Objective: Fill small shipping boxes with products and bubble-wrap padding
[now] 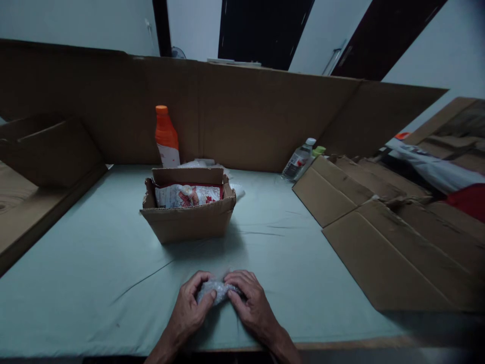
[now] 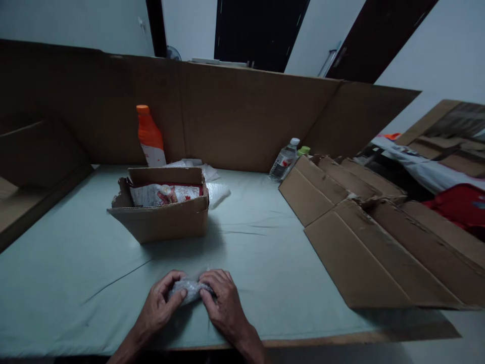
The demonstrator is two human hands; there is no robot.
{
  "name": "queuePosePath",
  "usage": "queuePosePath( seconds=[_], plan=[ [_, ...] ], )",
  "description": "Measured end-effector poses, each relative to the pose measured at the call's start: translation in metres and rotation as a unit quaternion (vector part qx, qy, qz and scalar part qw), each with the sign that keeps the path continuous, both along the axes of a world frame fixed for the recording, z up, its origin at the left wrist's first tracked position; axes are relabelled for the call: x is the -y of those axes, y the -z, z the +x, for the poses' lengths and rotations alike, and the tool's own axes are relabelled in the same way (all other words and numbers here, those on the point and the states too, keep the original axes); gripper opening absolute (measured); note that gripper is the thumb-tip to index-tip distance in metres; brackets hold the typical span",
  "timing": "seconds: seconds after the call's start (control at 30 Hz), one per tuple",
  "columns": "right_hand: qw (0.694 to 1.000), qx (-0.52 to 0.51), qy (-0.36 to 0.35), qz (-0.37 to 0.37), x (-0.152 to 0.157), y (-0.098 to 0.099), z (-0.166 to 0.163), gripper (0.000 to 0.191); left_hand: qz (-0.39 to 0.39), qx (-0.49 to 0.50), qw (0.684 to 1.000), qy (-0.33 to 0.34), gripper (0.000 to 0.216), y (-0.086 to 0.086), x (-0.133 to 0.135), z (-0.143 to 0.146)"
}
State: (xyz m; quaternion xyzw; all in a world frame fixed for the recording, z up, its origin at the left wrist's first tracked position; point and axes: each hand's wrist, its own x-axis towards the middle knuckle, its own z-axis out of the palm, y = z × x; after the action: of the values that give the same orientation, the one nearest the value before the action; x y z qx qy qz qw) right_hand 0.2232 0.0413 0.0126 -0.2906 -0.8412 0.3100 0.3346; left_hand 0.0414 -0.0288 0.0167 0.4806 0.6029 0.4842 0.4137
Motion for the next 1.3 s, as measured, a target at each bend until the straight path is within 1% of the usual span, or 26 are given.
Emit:
queuePosePath(
  seconds=[0.13, 0.27, 0.6, 0.77, 1.07, 1.17, 1.3],
  plan=[
    [1.0, -0.006, 0.0, 0.001, 0.0005, -0.0011, -0.0005, 0.014, -0.012, 0.005, 1.0, 0.001, 0.026, 0.003, -0.0001, -0.0004],
    [1.0, -0.004, -0.002, 0.001, 0.0, -0.0014, -0.0008, 0.016, -0.008, 0.006, 1.0, 0.005, 0.024, 0.0062, -0.0008, -0.0003],
    [0.999, 0.009, -0.001, -0.035, 0.0021, -0.0022, -0.0009, 0.012, -0.004, 0.013, 1.0, -0.003, 0.027, 0.0017, -0.0002, -0.0021],
    [0.999, 0.0, -0.004, -0.033, 0.003, -0.0033, -0.0018, 0.012, -0.005, 0.038, 0.999, -0.014, 0.028, 0.0039, 0.0014, -0.0024],
    [0.999, 0.006, -0.02, -0.033, 0.0055, -0.0048, 0.0003, 0.009, -0.018, 0.047, 0.998, -0.024, 0.03, 0.0006, 0.0012, -0.0038],
    [0.999, 0.013, -0.021, -0.031, 0.0047, -0.0049, 0.0, 0.012, -0.019, 0.051, 0.998, -0.033, 0.031, 0.0013, 0.0016, -0.0034],
    [1.0, 0.006, -0.017, -0.01, 0.0031, -0.0033, -0.0015, 0.013, -0.017, 0.045, 0.999, -0.026, 0.036, 0.0024, 0.0021, -0.0036]
  ],
)
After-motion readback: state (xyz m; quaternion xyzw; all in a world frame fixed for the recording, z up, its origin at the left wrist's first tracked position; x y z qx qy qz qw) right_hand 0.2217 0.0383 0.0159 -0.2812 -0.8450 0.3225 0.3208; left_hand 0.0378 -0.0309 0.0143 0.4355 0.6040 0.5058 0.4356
